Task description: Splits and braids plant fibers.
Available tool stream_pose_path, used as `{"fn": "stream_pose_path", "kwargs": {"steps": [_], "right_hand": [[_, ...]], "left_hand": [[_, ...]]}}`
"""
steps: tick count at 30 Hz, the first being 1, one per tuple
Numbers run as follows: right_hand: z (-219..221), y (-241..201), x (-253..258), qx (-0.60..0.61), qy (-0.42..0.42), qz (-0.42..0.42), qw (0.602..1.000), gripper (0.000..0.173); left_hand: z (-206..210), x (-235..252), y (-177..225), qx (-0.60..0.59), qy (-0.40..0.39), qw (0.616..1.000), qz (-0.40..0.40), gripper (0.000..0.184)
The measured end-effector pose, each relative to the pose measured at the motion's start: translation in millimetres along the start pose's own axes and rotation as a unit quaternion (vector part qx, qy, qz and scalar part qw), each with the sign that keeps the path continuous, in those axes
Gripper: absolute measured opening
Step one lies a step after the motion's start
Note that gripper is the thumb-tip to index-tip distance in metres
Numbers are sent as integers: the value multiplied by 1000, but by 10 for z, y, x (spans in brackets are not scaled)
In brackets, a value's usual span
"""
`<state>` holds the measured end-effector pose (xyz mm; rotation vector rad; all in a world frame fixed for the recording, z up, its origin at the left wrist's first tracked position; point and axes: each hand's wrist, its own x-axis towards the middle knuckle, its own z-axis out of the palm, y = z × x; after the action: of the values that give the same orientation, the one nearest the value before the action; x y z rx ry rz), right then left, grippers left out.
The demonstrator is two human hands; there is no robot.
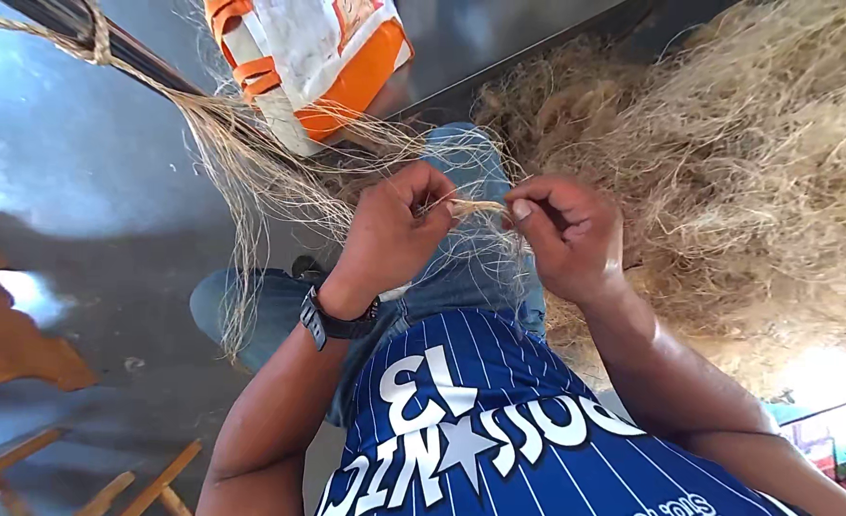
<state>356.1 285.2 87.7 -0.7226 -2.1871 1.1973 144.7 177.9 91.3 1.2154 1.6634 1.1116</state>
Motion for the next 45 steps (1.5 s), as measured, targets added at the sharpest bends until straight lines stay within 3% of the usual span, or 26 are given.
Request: {"fn": "stream_pose_path", "kwargs": {"steps": [4, 7, 10, 12, 14, 16, 19, 22, 24, 26, 30, 32, 35, 38, 40, 43, 45], "right_hand": [[190, -56, 78, 61, -48, 18, 997, 24], [217, -75, 98, 232, -95, 77, 965, 20], [125, 4, 98, 345, -83, 87, 931, 5], [47, 79, 112, 379, -37, 80, 921, 19], [9, 147, 149, 388, 5, 85, 918, 28], [33, 198, 200, 366, 32, 111, 924, 26], [124, 174, 207, 277, -11, 136, 951, 19], [283, 85, 186, 239, -49, 90, 966, 24], [370, 110, 202, 232, -35, 48, 971, 16], [387, 127, 196, 264, -7, 34, 964, 9], [326, 151, 183, 397, 110, 53, 910, 11], [285, 204, 189, 369, 108, 44, 922, 10], [144, 263, 200, 264, 126, 49, 955, 31], [10, 248, 177, 126, 209, -45, 969, 20], [-28, 125, 134, 46, 158, -77, 983, 14], [78, -60, 138, -21, 3, -8, 1000, 23], [186, -83, 172, -31, -22, 17, 999, 18]], "left_hand": [[47, 3, 1, 26, 8, 999, 32, 10], [44, -12, -31, 104, 61, 992, 47, 14], [-10, -25, -81, 100, 85, 990, 52, 15], [-22, -30, -73, 68, 82, 993, 44, 12], [-12, -38, -68, 55, 83, 994, 46, 12], [-1, -65, -55, 52, 76, 994, 55, 12], [30, -180, -13, 55, 64, 995, 61, 10], [77, -152, -27, 58, 55, 995, 61, 12], [112, -68, -56, 58, 59, 995, 64, 13], [99, -89, -59, 70, 59, 994, 66, 13], [35, -87, -87, 102, 61, 991, 66, 14], [29, -95, -78, 114, 59, 990, 62, 14], [17, -194, -42, 119, 57, 989, 61, 12], [17, -215, -44, 130, 66, 987, 61, 12], [29, -218, -55, 134, 68, 986, 69, 13], [59, -197, -46, 134, 63, 986, 82, 11], [90, -162, -41, 137, 66, 984, 92, 11]]}}
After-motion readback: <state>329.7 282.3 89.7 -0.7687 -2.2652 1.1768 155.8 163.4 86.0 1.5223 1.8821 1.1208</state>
